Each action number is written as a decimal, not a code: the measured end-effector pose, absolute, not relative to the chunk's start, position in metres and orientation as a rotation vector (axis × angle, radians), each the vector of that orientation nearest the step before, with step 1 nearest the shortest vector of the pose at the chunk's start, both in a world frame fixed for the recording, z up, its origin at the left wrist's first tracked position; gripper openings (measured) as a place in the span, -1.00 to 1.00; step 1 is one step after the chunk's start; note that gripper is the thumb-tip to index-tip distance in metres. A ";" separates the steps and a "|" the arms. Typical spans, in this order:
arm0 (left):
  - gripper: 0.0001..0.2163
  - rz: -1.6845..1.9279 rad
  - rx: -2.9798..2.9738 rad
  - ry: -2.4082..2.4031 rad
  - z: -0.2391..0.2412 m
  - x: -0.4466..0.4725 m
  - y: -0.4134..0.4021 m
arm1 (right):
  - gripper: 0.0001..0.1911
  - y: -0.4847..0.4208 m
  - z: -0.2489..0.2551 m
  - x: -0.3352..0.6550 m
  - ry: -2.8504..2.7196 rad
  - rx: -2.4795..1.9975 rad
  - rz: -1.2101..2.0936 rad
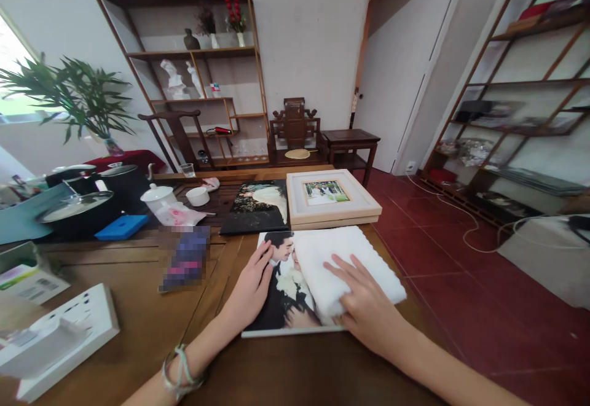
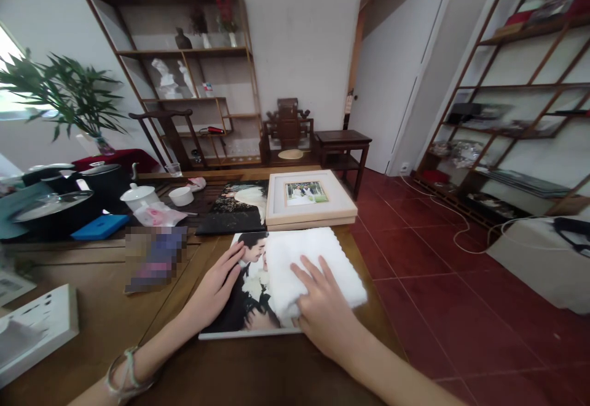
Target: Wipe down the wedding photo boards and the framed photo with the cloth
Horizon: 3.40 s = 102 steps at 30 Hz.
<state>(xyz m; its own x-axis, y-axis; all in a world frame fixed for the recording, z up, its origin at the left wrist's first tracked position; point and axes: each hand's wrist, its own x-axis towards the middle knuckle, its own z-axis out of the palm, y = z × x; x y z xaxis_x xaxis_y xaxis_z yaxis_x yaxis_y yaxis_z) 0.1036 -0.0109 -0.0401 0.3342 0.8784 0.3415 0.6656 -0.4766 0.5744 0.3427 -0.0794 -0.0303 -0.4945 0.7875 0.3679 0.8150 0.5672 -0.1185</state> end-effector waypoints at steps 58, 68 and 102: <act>-0.62 0.849 2.254 1.435 -0.049 0.110 -0.023 | -0.59 -0.153 -0.057 0.331 -2.341 -1.224 -0.351; -0.62 0.886 2.317 1.346 -0.056 0.107 -0.019 | -0.68 -0.083 -0.010 0.321 -2.484 -1.337 0.152; -0.62 0.803 2.321 1.344 -0.048 0.109 -0.021 | -0.71 -0.042 0.001 0.314 -2.553 -1.487 0.026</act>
